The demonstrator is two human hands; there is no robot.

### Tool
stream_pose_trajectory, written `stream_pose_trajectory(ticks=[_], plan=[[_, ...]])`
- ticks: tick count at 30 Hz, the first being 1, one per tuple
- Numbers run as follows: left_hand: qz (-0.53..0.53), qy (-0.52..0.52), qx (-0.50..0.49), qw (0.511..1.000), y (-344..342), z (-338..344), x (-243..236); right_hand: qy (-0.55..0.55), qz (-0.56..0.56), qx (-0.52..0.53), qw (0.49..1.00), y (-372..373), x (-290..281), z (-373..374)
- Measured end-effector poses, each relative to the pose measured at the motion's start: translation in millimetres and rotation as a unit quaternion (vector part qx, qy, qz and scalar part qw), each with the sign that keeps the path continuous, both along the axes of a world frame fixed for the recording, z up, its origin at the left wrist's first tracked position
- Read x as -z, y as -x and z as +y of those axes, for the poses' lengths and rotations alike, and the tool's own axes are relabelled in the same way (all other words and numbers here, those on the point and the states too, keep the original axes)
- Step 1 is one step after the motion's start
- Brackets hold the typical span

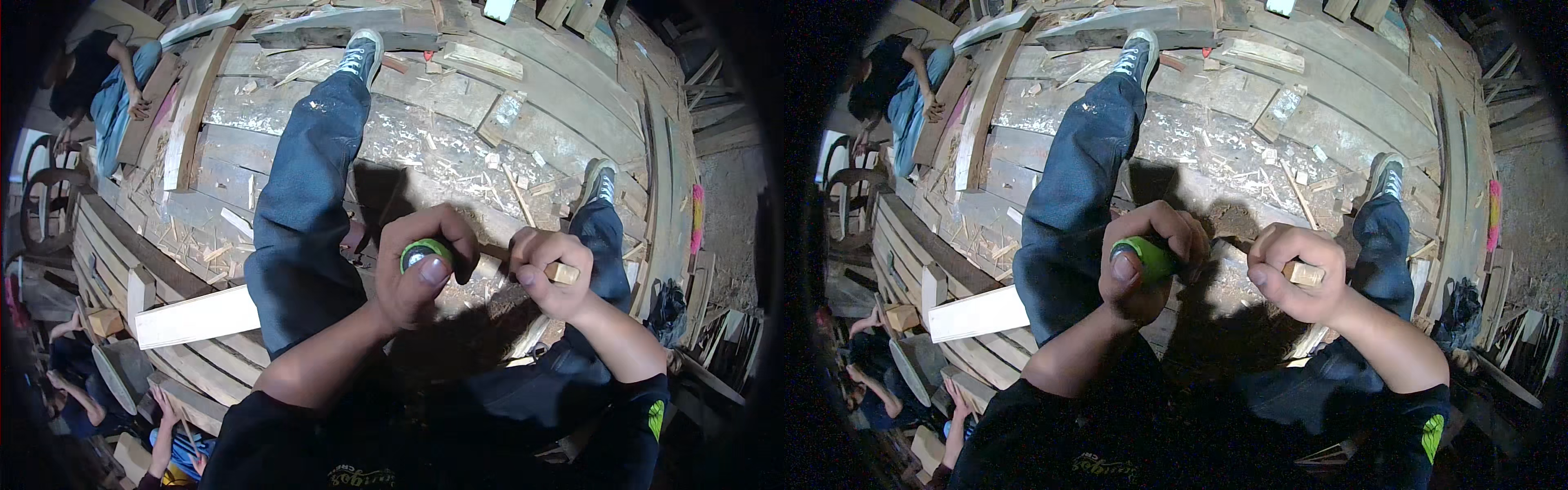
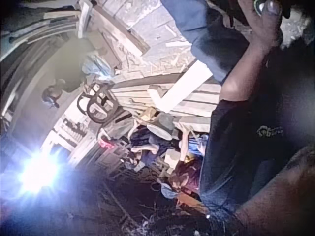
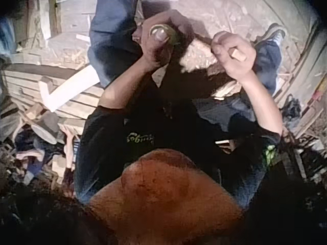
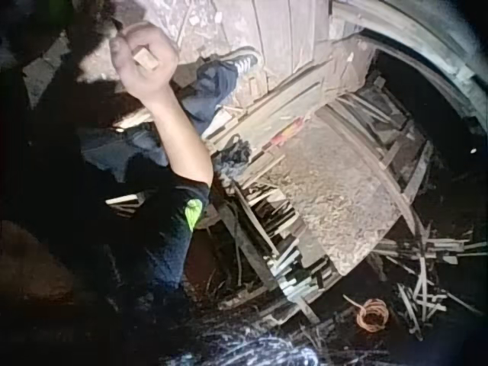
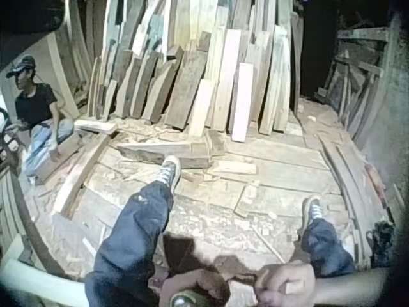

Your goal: The person carves a small piece of wood using a hand chisel while holding the piece in their other hand.

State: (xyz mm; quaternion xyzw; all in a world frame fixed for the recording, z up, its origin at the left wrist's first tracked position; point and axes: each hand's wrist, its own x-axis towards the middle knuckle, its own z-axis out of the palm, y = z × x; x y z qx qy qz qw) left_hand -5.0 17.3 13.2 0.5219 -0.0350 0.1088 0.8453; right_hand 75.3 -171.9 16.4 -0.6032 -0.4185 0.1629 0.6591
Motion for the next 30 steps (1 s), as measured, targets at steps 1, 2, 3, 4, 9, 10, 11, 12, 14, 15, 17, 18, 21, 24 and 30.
stream_pose_trajectory(ticks=[1,2,3,4,9,10,11,12,14,15,17,18,21,24,30], plan=[[-0.002,-0.004,-0.002,1.0,-0.1,0.2,-0.7,-0.002,0.005,-0.005,1.0,-0.6,-0.2,-1.2],[-0.004,-0.008,-0.005,1.0,-0.3,0.5,-1.5,-0.004,0.01,-0.009,1.0,-1.1,-0.5,-2.4],[-0.005,-0.01,-0.005,1.0,-0.5,0.9,-1.6,-0.007,0.009,-0.01,1.0,-2.0,-0.1,-2.6],[0.0,-0.007,-0.002,1.0,-0.3,0.2,-1.5,-0.005,-0.002,-0.01,1.0,-2.7,0.0,-2.8],[0.003,-0.001,-0.001,1.0,0.2,-1.7,0.3,0.004,0.001,-0.003,1.0,-1.1,-0.7,-2.9],[0.003,-0.002,-0.001,1.0,0.4,-1.5,0.5,0.004,0.001,-0.003,1.0,-1.0,-1.5,-2.4],[0.001,0.002,-0.002,1.0,0.5,-1.2,0.8,0.007,-0.004,-0.003,1.0,-1.0,-2.2,-1.8],[0.0,0.006,-0.003,1.0,0.5,-1.2,1.1,0.011,-0.008,-0.003,1.0,-1.2,-2.5,-1.7],[0.004,0.006,-0.002,1.0,0.8,-0.7,-0.4,0.013,-0.005,-0.003,1.0,-0.7,-3.1,-2.0],[0.004,0.005,0.0,1.0,1.1,-0.6,0.0,0.013,-0.003,-0.002,1.0,-0.5,-3.6,-1.7],[0.005,0.003,0.001,1.0,1.7,-0.5,-0.6,0.014,0.0,-0.003,1.0,-0.8,-3.1,-1.7],[0.005,0.004,0.002,1.0,2.2,-0.5,-0.9,0.008,-0.002,-0.008,1.0,-1.1,-0.2,-2.4],[0.0,0.0,-0.005,1.0,1.2,-0.6,1.8,0.004,0.017,-0.008,1.0,1.2,1.4,-3.1],[-0.004,-0.007,-0.008,1.0,1.3,0.3,1.5,-0.003,0.05,-0.003,0.999,4.0,2.2,-3.7],[-0.004,-0.003,0.001,1.0,1.3,0.1,0.8,-0.004,0.035,-0.009,0.999,-0.8,1.6,-3.8]])
